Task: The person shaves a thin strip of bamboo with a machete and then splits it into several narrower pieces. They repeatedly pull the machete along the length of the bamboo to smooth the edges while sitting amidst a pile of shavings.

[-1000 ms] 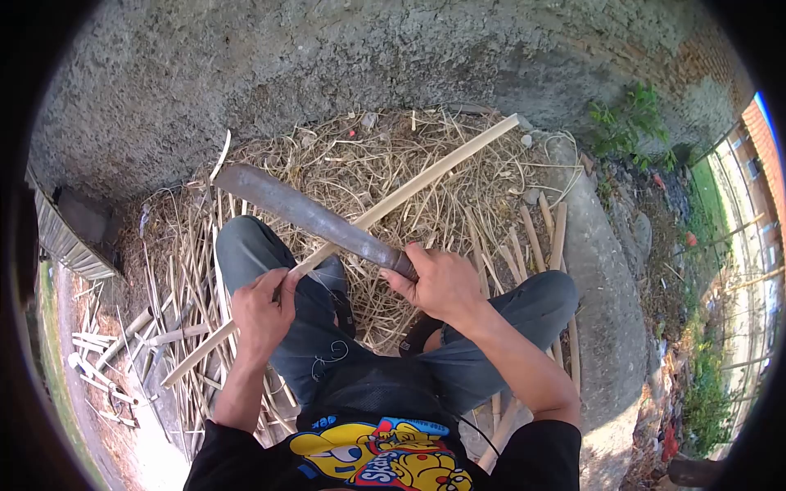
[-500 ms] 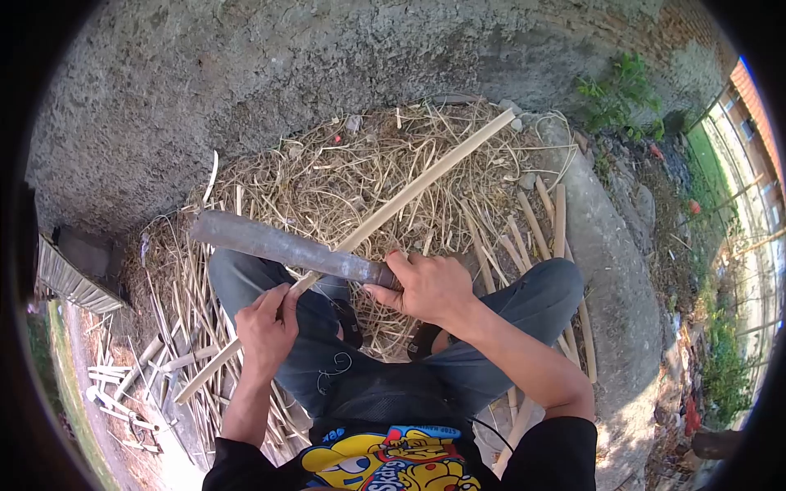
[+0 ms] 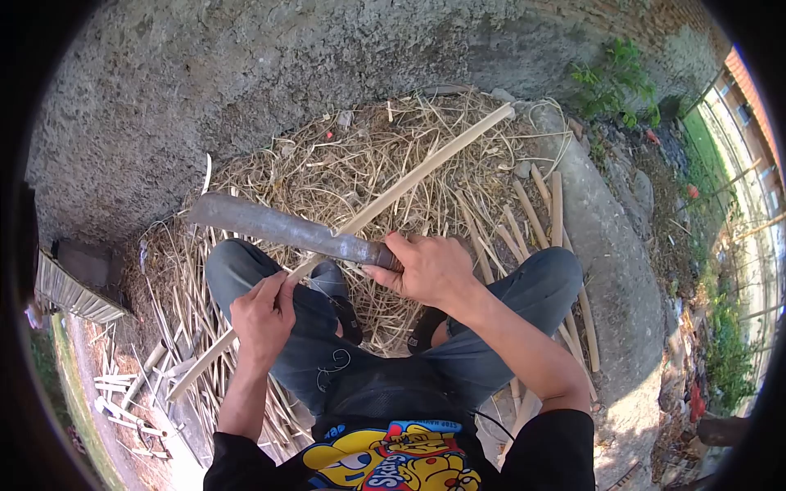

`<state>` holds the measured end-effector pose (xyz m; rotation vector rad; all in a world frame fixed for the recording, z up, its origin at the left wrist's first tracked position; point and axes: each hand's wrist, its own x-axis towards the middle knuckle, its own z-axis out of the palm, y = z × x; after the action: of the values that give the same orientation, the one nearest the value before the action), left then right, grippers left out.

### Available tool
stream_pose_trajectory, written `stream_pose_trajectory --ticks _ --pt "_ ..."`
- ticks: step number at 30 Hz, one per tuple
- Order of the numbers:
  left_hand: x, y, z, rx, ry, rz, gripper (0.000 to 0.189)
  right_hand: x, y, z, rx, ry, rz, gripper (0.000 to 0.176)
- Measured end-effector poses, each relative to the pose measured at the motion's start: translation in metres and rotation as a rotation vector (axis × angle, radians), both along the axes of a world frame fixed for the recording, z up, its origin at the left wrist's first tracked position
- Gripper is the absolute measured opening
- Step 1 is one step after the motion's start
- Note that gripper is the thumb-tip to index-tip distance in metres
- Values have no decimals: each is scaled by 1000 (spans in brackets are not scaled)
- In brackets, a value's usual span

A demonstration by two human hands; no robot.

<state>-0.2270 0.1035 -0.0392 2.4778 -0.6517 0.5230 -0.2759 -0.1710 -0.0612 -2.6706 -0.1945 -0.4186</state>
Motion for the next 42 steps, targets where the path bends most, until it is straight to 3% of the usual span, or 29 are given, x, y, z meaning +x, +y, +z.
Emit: stream_pose_trajectory --ticks 5,8,11,15,18,21,25,27,29,31,33,35,38,42 --pt "8 -11 7 105 -36 32 12 2 18 0 -6 120 -66 55" --pt "2 -9 4 10 -35 5 12 -2 25 3 7 -28 -5 55" --pt "4 9 7 88 7 -2 13 4 -4 5 -40 56 1 54" --pt "9 9 5 121 0 54 13 6 12 0 -52 124 -18 55" --pt "5 1 5 34 -79 42 14 -2 34 6 68 84 46 54" --pt "-1 35 17 67 32 124 16 10 -15 6 -38 -19 -51 54" --pt "-2 49 21 251 52 157 15 11 -32 -10 10 135 -132 53" --pt "3 40 16 209 25 150 14 3 -9 -20 62 180 -123 53" --pt "-4 24 7 180 27 78 15 -11 19 -5 28 137 24 54" --pt "-2 39 5 168 -9 30 14 -11 11 -7 -25 -15 18 54" --pt "5 94 11 142 82 206 12 5 -54 -4 131 137 -312 51" --pt "1 118 10 182 55 178 12 20 -126 -33 90 106 -485 51" --pt "-1 118 9 198 57 164 13 20 -143 -51 128 136 -564 55" --pt "9 96 11 118 52 164 16 3 -84 -19 193 140 -462 59"
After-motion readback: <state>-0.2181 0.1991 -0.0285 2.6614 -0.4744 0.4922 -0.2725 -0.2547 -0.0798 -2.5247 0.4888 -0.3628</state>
